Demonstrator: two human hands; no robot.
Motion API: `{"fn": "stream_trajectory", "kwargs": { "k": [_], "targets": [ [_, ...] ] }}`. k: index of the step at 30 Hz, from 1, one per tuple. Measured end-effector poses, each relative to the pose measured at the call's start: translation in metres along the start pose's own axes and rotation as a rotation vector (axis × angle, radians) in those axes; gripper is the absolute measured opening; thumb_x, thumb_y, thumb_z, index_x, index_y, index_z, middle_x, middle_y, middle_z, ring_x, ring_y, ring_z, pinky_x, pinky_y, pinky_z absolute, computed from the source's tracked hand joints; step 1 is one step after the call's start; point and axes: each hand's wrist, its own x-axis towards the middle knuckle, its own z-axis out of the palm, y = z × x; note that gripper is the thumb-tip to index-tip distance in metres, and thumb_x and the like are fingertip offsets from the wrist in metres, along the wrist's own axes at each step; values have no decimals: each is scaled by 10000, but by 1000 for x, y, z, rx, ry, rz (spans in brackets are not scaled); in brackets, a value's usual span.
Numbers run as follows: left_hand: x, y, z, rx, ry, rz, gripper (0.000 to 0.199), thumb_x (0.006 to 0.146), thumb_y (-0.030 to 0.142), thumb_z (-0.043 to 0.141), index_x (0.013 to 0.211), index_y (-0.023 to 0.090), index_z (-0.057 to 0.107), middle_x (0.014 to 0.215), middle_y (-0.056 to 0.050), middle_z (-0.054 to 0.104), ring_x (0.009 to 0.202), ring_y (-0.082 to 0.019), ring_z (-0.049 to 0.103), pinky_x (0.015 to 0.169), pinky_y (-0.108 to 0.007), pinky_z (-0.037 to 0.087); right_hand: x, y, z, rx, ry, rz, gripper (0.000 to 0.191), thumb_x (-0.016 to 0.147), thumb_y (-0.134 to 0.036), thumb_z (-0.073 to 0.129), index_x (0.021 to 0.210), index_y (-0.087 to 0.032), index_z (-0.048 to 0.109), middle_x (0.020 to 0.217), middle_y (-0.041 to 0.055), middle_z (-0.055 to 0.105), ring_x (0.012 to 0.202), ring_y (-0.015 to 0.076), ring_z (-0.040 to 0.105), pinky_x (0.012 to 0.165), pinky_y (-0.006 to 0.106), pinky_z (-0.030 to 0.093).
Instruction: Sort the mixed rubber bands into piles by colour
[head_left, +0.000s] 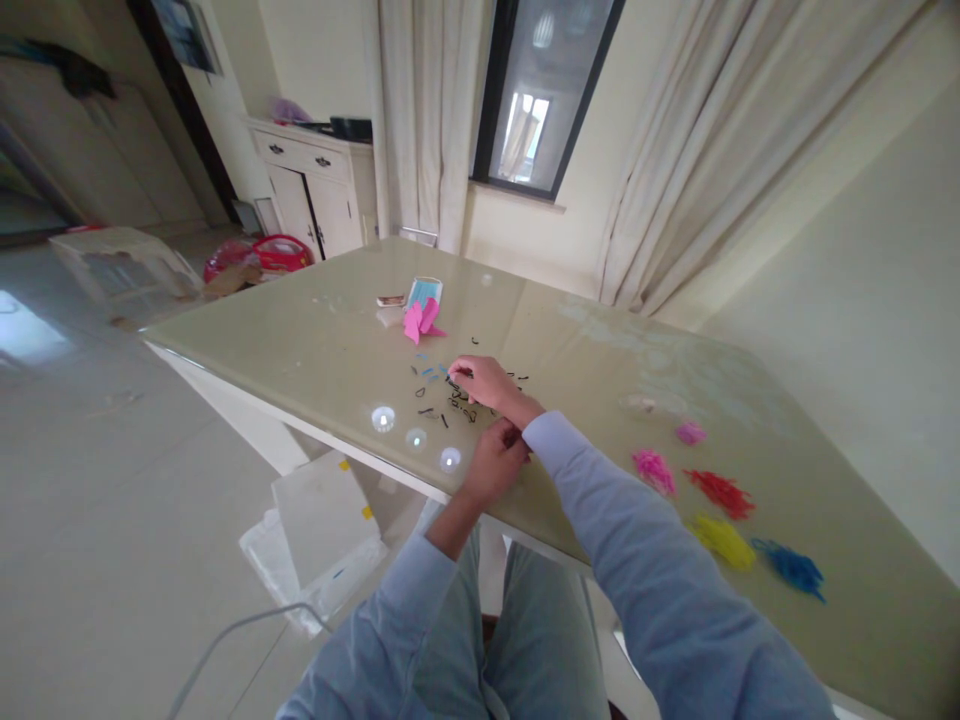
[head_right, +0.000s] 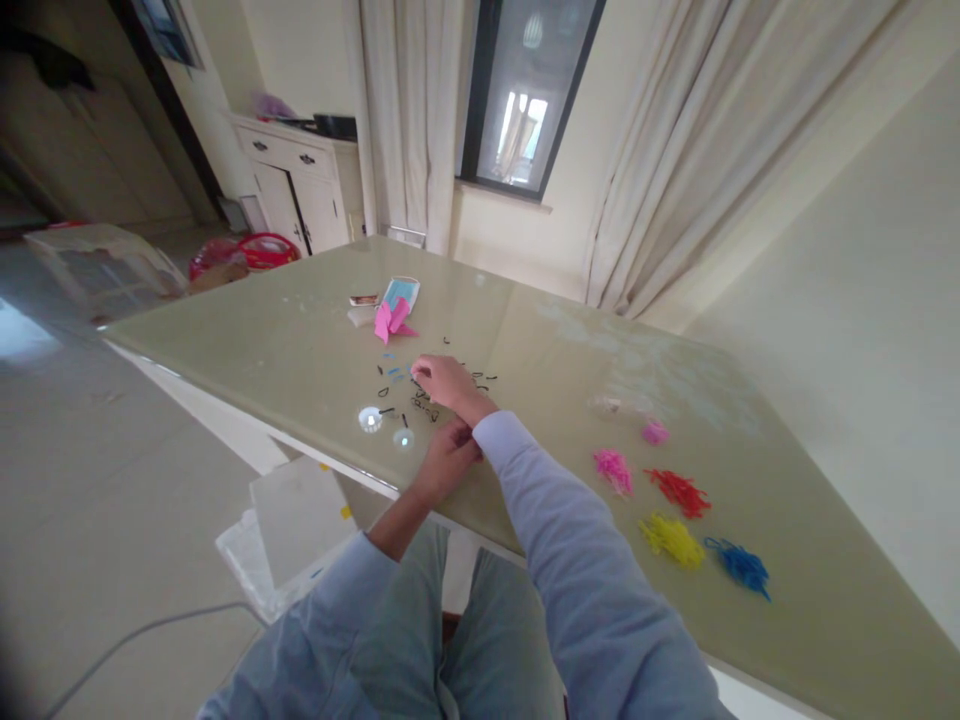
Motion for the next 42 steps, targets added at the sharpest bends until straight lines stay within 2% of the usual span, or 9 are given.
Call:
{"fn": "stream_trajectory", "kwargs": {
  "k": [3,6,10,14,17,23,27,33,42],
  "targets": [
    [0,-1,0,-3,1,-3,123,656,159,556,754,147,630,624,15,600,541,-109,515,525,-228,404,-1,-2,1,9,-1,-46,124,909,-194,534,873,-193,652,799,-23,687,426,54,568,551,197,434],
    [-1,2,0,1,-1,2,131,647,165,556,748,146,637,627,11,607,551,-113,523,530,-230,409,-1,-2,2,152,58,4,97,901,-188,531,895,-186,627,873,-11,691,443,47,586,552,188,448],
    [-4,6,0,42,-45,-5,133,620,150,523,679,148,642,593,7,609,535,-112,514,527,-228,393,-7,2,-1,374,138,47,102,895,-232,519,889,-182,608,828,-10,688,427,47,585,476,171,427],
    [-6,6,0,104,-130,6,146,615,150,533,647,143,675,612,-8,639,557,-115,518,564,-239,390,-26,-1,-10,682,225,128,171,827,-344,613,874,-179,611,786,4,698,420,69,589,358,159,347],
    [-7,9,-1,147,-169,-1,112,648,180,587,640,138,691,611,-9,635,569,-115,512,583,-246,381,-48,-10,-19,862,335,181,243,772,-395,686,862,-178,627,793,16,720,433,79,604,350,159,367],
    [-5,17,-2,37,-43,7,119,706,267,658,674,154,672,591,19,580,545,-95,463,541,-228,347,-99,-40,-35,1123,651,272,289,719,-397,768,873,-181,652,811,14,749,429,70,597,347,151,403],
    [-6,19,-2,-1,37,10,151,730,318,689,732,167,687,591,28,576,542,-91,468,548,-227,370,-132,-62,-40,1285,760,252,255,730,-358,778,878,-190,654,845,4,754,398,52,569,342,150,421],
    [-8,19,-1,-10,89,-22,152,733,302,698,820,177,711,658,19,620,568,-88,494,567,-226,399,-159,-81,-44,1380,857,196,204,776,-335,757,894,-194,670,884,0,758,389,33,557,343,129,422],
    [-7,20,-1,25,99,-14,144,736,277,704,831,169,714,667,22,620,556,-74,478,554,-213,393,-168,-72,-44,1313,894,253,229,797,-398,720,902,-218,625,898,-8,736,400,35,529,343,157,405]
  ]
}}
